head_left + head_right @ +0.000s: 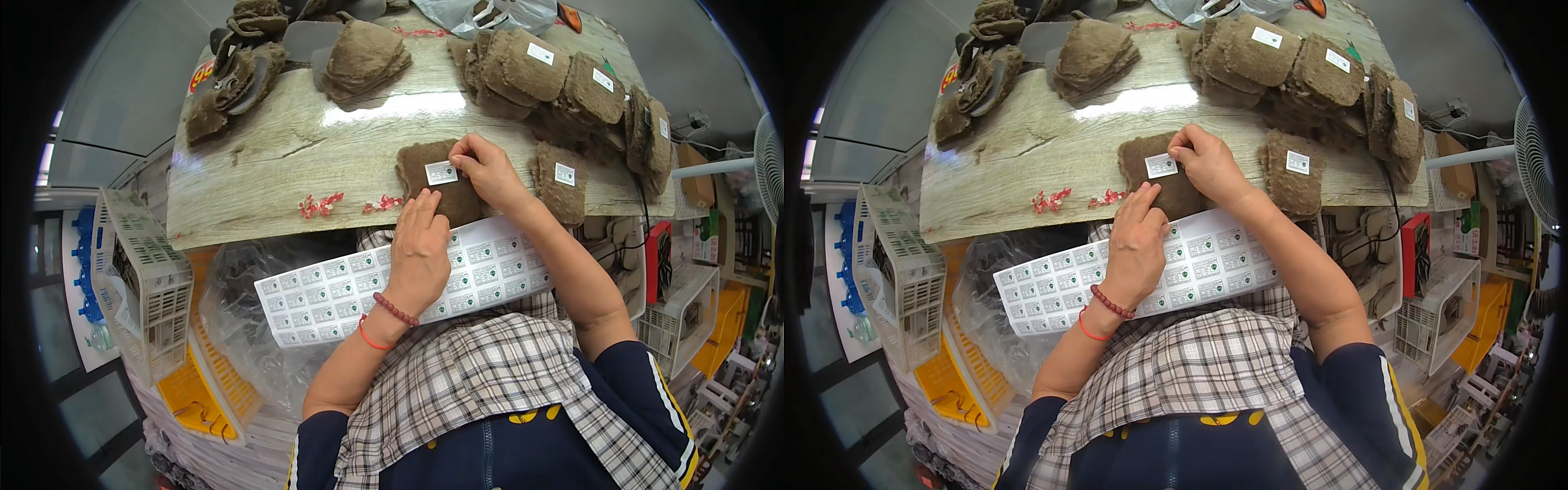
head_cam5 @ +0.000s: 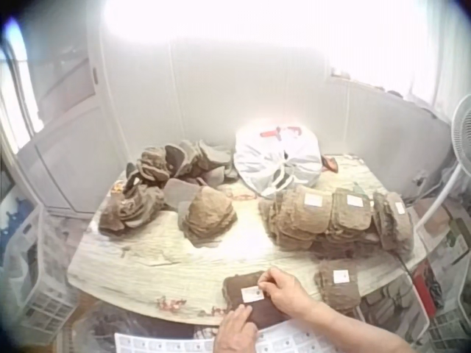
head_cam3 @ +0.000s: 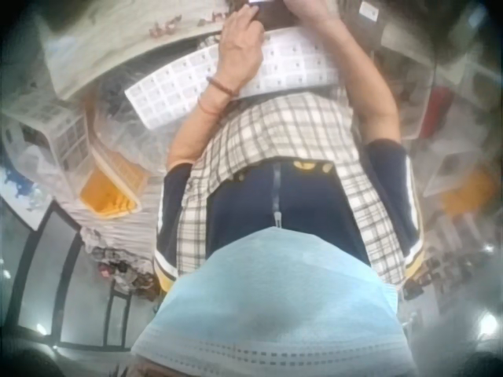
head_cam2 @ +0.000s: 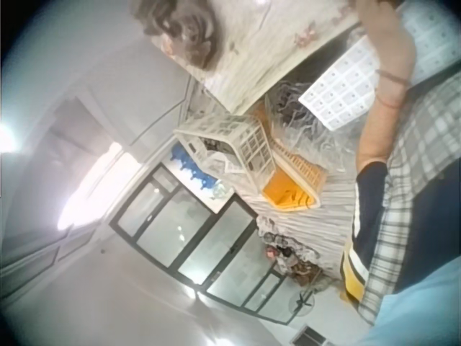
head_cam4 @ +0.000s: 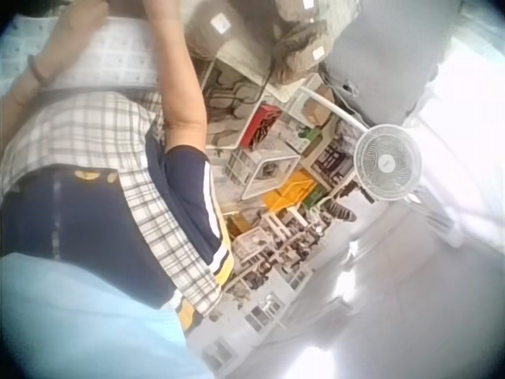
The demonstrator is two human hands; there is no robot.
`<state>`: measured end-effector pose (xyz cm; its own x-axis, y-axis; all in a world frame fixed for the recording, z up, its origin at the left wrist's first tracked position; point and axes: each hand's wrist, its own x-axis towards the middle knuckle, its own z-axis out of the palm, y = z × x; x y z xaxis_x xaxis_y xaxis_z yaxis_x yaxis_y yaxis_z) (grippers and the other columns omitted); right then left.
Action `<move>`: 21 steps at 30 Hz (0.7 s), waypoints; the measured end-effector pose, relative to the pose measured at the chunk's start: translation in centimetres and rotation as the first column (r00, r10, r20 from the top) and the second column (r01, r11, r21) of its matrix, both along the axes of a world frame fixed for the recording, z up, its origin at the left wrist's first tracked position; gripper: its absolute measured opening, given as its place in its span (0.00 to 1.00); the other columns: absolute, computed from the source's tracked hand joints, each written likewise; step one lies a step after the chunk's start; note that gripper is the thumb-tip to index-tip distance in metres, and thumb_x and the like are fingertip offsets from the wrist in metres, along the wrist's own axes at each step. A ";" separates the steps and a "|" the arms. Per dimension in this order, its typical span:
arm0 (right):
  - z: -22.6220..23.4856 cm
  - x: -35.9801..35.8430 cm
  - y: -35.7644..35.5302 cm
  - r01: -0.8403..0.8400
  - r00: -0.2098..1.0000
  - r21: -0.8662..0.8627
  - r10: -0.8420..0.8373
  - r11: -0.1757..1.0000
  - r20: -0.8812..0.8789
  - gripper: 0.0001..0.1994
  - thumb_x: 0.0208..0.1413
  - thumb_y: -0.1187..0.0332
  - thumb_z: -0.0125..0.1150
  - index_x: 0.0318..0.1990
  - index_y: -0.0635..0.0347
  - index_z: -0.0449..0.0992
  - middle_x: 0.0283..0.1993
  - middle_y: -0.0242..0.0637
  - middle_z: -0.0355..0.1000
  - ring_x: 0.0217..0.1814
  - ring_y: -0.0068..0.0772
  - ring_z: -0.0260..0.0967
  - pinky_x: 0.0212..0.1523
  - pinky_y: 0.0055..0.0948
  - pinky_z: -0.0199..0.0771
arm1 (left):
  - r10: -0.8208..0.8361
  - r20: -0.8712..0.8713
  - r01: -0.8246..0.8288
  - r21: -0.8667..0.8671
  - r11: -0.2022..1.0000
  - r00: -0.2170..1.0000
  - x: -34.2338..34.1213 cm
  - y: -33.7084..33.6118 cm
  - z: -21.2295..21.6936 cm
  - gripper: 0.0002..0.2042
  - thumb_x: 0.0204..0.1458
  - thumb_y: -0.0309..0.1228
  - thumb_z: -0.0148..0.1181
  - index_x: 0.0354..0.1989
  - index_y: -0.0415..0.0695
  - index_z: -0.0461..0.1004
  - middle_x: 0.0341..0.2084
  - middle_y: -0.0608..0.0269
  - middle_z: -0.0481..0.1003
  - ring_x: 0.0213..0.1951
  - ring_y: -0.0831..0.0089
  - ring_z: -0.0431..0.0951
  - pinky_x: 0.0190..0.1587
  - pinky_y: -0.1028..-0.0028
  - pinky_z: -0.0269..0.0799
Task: The person applies adhesive labels from a sheet onto brown fuzzy slippers on a table. They peel each label, place it on a slipper, and smooth it down, repeating the process for multiple items.
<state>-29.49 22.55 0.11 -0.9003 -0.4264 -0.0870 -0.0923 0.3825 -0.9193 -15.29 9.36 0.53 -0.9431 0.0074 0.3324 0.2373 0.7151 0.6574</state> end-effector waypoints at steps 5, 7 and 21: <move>0.5 0.6 -0.3 0.011 0.988 0.112 0.007 0.994 -0.156 0.04 0.59 0.72 0.58 0.36 0.64 0.72 0.31 0.36 0.73 0.33 0.27 0.68 0.36 0.28 0.69 | 0.002 -0.003 -0.002 -0.018 1.000 1.000 0.0 0.0 0.0 0.02 0.50 0.20 0.57 0.30 0.35 0.71 0.55 0.39 0.69 0.60 0.44 0.67 0.64 0.53 0.61; 0.9 0.9 -0.4 0.023 0.977 0.137 0.007 0.990 -0.214 0.05 0.59 0.72 0.58 0.36 0.65 0.72 0.32 0.39 0.75 0.34 0.32 0.71 0.38 0.31 0.71 | 0.011 0.021 -0.010 -0.008 1.000 1.000 0.1 0.0 0.2 0.02 0.50 0.20 0.57 0.29 0.34 0.70 0.57 0.38 0.67 0.59 0.43 0.67 0.63 0.54 0.62; 0.7 1.8 -0.4 0.068 0.909 0.233 0.036 0.970 -0.415 0.07 0.56 0.70 0.61 0.38 0.61 0.72 0.34 0.42 0.74 0.35 0.46 0.73 0.37 0.39 0.73 | -0.012 0.041 0.016 -0.097 0.995 0.999 -0.2 0.2 0.3 0.04 0.47 0.21 0.58 0.27 0.33 0.71 0.63 0.38 0.63 0.59 0.49 0.65 0.61 0.55 0.59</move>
